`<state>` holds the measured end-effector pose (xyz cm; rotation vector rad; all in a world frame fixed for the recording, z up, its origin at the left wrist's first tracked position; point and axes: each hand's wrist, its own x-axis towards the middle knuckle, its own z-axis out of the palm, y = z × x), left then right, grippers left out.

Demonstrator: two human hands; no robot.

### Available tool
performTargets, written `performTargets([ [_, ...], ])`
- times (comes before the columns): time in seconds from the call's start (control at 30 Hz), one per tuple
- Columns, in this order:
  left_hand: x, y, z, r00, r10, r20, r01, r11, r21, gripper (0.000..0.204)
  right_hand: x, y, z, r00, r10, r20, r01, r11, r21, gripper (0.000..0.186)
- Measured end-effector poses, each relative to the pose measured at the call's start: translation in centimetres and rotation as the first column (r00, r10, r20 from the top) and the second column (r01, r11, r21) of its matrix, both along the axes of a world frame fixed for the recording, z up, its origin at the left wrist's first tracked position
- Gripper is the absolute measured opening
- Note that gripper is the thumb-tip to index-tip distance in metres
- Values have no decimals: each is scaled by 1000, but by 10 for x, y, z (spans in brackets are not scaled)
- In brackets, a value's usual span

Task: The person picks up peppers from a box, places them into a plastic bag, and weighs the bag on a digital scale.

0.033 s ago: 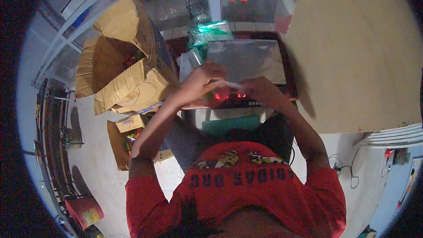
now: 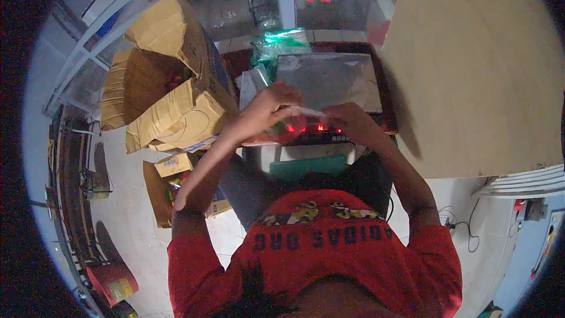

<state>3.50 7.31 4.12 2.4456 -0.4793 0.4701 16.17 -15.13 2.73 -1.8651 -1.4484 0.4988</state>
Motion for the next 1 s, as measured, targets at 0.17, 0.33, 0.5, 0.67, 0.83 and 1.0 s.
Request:
performTargets([
  [0.17, -1, 16, -6, 993, 19, -114, -37, 987, -158, 21, 1, -19, -3, 1000, -10, 13, 9, 997, 77, 26],
  [0.33, 3, 23, 5, 994, 52, -100, -59, 996, -67, 22, 0, -42, 9, 908, -223, -356, 185, 973, -136, 20],
  [0.5, 6, 22, 19, 993, 62, -96, -61, 998, 12, 23, 4, -64, -5, 974, -212, -74, 213, 977, 6, 26],
  [0.67, 5, 27, 28, 996, 57, -64, -60, 998, -32, 24, -10, -67, 32, 894, -246, 374, 153, 953, 261, 22],
  [0.83, -1, 10, 64, 998, 21, -58, -27, 994, -108, 26, 26, -79, 16, 946, -323, -18, 323, 946, 21, 23],
  [1.0, -4, -12, 87, 996, 34, -86, -49, 983, -179, 26, 63, -48, 11, 843, -393, 368, 311, 914, 262, 24],
])
